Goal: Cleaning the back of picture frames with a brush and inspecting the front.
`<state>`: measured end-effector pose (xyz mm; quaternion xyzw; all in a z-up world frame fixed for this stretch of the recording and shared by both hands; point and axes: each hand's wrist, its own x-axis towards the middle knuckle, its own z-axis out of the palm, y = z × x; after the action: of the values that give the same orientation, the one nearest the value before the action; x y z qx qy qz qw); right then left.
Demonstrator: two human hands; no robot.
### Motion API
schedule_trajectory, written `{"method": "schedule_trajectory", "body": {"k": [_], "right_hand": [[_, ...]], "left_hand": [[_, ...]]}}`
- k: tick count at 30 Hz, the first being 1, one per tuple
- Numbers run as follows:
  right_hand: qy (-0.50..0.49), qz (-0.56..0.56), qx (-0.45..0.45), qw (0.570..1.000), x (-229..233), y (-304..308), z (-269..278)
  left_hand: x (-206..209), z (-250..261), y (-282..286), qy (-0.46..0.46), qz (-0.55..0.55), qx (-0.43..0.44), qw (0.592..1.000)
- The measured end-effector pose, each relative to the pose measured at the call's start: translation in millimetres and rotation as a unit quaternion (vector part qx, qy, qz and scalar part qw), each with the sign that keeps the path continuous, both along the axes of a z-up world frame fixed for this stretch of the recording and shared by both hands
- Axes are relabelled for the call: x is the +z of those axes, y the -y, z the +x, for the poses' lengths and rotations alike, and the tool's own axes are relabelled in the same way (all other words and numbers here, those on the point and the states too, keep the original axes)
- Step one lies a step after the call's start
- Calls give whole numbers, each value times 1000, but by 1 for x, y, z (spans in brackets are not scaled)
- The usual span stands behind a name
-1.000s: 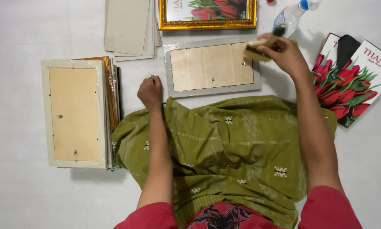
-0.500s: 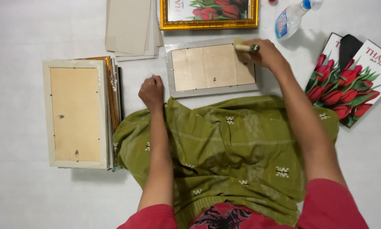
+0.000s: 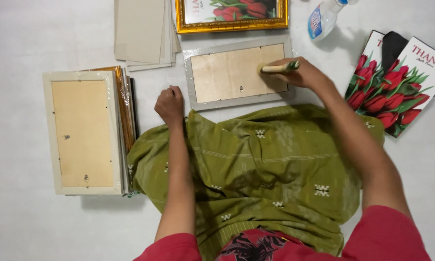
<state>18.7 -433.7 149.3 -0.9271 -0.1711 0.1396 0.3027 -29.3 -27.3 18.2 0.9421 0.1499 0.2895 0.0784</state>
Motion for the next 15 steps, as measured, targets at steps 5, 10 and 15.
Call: {"method": "schedule_trajectory", "body": {"k": [5,10,15], "right_hand": [[101,47,-7,994,25,19,-4],[17,-26,-8,999,-8,4,-59],[-63,118,-45,990,-1,20,-82]], "left_hand": [[2,0,0,2,10,-4,1000],[6,-3,1,2,5,-6,1000],[5,-1,1,2,5,-6,1000]]}}
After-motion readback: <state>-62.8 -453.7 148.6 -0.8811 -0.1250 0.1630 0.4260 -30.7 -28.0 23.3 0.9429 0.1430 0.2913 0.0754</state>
